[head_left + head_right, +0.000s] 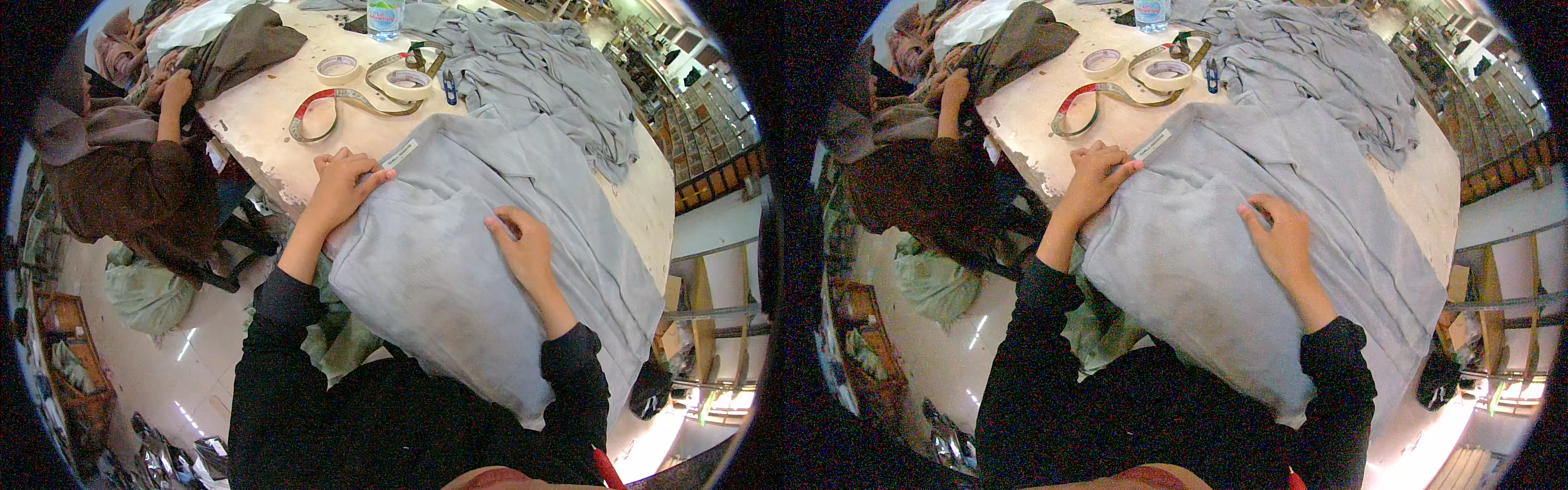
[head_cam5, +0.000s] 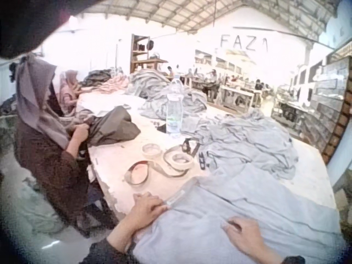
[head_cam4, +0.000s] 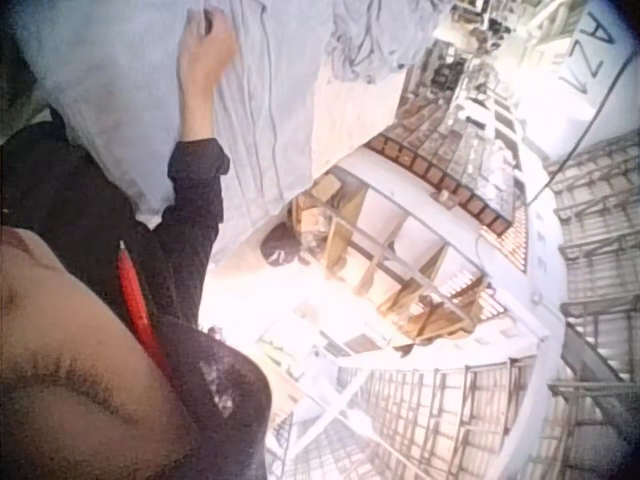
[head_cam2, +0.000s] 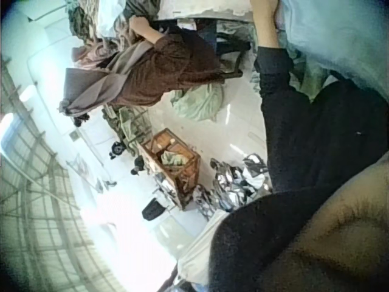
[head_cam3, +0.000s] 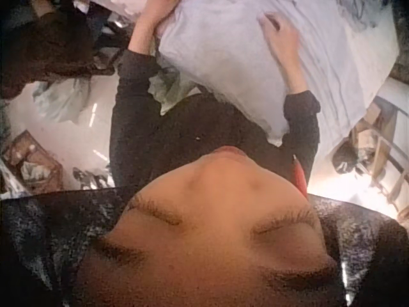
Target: The person folds a light gray sweatshirt on a worktable in a garment workshop. They smooth the fabric, fold the sleeves and body, measure the folded width with a tape measure, and secure the fold with a small piece of tape. The folded sweatshirt remains on the table at the end of the clip.
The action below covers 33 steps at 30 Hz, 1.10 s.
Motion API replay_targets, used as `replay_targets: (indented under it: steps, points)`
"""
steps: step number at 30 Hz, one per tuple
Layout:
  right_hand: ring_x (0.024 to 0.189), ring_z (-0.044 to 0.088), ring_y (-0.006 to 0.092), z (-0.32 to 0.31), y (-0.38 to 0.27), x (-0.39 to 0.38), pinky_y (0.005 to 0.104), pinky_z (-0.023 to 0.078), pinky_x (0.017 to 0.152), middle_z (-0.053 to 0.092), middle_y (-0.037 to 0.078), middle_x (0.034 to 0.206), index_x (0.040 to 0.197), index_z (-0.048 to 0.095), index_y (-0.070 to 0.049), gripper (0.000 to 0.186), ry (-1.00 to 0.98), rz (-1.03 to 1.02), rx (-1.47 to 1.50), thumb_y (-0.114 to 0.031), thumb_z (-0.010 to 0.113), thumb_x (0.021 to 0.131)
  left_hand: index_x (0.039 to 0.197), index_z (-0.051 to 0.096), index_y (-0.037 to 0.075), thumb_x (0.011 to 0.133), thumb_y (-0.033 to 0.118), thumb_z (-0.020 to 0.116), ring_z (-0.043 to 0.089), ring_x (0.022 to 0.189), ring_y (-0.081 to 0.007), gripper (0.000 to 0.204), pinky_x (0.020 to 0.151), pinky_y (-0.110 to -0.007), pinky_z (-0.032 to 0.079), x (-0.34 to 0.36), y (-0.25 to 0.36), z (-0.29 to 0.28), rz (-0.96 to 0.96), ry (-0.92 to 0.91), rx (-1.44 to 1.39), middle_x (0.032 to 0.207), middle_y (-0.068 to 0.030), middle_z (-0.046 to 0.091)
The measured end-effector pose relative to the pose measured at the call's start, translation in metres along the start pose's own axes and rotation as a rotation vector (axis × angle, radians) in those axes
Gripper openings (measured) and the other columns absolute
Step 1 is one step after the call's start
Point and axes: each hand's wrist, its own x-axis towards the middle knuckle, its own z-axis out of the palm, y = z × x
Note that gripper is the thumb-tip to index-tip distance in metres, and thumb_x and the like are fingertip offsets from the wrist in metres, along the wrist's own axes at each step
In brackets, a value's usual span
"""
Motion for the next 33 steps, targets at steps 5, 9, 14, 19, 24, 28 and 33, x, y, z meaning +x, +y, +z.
replay_targets:
  steps: [5, 9, 14, 19, 24, 28, 33]
  points:
    - [0.071, 0.058, 0.0223, 0.005, -0.002, 0.004, 0.0369, 0.04, 0.073, 0.067, 0.008, 0.083, 0.093, 0.068, -0.008, 0.021, 0.165, -0.115, -0.073, -0.029, 0.066, 0.09, 0.084, 0.07, 0.01, 0.091, 0.041, 0.063, 0.053, 0.09, -0.0218, 0.032, 0.09, -0.045, 0.027, 0.0, 0.003, -0.006, 0.019, -0.011, 0.023, 0.082, -0.0033, 0.064]
    - [0.069, 0.055, 0.0246, -0.005, 0.001, 0.0, 0.0377, 0.04, 0.072, 0.066, 0.008, 0.078, 0.094, 0.066, -0.009, 0.018, 0.232, -0.137, -0.18, -0.026, 0.062, 0.093, 0.085, 0.073, 0.011, 0.09, 0.047, 0.062, 0.053, 0.091, -0.0208, 0.038, 0.09, -0.047, 0.026, 0.006, 0.004, -0.008, 0.058, 0.013, 0.145, 0.08, 0.0002, 0.066]
    - [0.065, 0.057, 0.0336, -0.002, -0.002, 0.001, 0.0423, 0.042, 0.065, 0.066, 0.014, 0.076, 0.099, 0.063, -0.01, 0.017, 0.201, 0.042, -0.222, -0.026, 0.056, 0.096, 0.089, 0.072, 0.01, 0.092, 0.046, 0.059, 0.053, 0.094, -0.0221, 0.038, 0.094, -0.051, 0.025, 0.013, 0.004, -0.005, 0.096, -0.046, 0.149, 0.082, -0.0032, 0.064]
    - [0.068, 0.062, 0.0386, -0.007, -0.001, -0.003, 0.0473, 0.044, 0.061, 0.067, 0.016, 0.08, 0.099, 0.062, -0.011, 0.02, 0.351, -0.005, -0.203, -0.029, 0.053, 0.098, 0.095, 0.062, 0.007, 0.095, 0.038, 0.058, 0.052, 0.086, -0.0189, 0.032, 0.088, -0.037, 0.034, 0.01, 0.001, -0.011, -0.16, -0.099, -0.171, 0.085, -0.0064, 0.058]
    - [0.069, 0.063, 0.0394, -0.006, 0.011, -0.004, 0.0487, 0.046, 0.062, 0.066, 0.017, 0.077, 0.098, 0.061, -0.011, 0.024, 0.147, 0.051, -0.321, -0.033, 0.052, 0.098, 0.09, 0.056, 0.002, 0.093, 0.042, 0.063, 0.055, 0.063, -0.0229, 0.041, 0.058, -0.032, 0.042, 0.012, 0.014, -0.007, -0.405, -0.075, -0.538, 0.071, -0.0114, 0.06]
    - [0.066, 0.062, 0.0398, 0.002, 0.015, 0.002, 0.0495, 0.045, 0.061, 0.065, 0.019, 0.075, 0.097, 0.062, -0.01, 0.028, 0.051, 0.149, -0.353, -0.037, 0.053, 0.097, 0.099, 0.053, 0.0, 0.091, 0.039, 0.067, 0.056, 0.059, -0.0238, 0.042, 0.058, -0.037, 0.044, 0.019, 0.032, 0.005, -0.369, 0.105, -0.257, 0.064, -0.0142, 0.058]
    - [0.062, 0.061, 0.0353, -0.034, 0.024, -0.009, 0.0453, 0.044, 0.058, 0.062, 0.018, 0.069, 0.093, 0.061, -0.007, 0.036, -0.127, 0.223, -0.201, -0.043, 0.058, 0.094, 0.123, 0.04, -0.001, 0.088, 0.031, 0.071, 0.06, 0.064, -0.0275, 0.057, 0.062, -0.037, 0.047, 0.011, 0.029, -0.004, -0.576, 0.102, -0.509, 0.069, -0.0187, 0.06]
